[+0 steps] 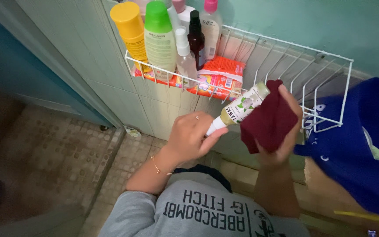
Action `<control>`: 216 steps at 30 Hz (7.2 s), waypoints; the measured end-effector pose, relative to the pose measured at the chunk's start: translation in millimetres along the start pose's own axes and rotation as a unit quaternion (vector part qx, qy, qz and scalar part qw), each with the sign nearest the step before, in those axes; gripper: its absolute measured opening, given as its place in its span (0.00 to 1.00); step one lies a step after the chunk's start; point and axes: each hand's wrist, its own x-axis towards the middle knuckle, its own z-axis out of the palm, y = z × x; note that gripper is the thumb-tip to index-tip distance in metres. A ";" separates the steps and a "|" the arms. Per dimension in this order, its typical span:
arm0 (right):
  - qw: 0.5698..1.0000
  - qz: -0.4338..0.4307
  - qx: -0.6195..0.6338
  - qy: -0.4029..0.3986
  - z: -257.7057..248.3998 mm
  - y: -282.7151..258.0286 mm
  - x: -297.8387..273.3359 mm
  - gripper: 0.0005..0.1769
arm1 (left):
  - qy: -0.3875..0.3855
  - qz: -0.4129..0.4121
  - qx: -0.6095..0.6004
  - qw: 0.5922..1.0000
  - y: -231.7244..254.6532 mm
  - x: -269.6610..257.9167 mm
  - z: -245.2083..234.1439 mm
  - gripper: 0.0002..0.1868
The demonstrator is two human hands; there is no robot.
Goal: Wiping down toiletry and cosmetic tubes with a cloth.
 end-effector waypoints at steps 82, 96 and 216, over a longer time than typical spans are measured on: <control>0.879 0.050 -0.406 -0.245 65.1 -18.6 125.3 0.29 | -0.033 0.174 0.405 0.897 -24.2 140.5 -91.2 0.11; 0.906 0.108 -0.342 -0.227 56.3 -5.8 125.0 0.25 | -0.065 0.190 0.375 0.905 -32.3 142.1 -94.5 0.04; 0.955 -0.192 -0.225 0.023 -137.4 -106.1 -59.4 0.24 | -0.104 -0.088 -0.384 0.913 180.2 13.6 125.3 0.40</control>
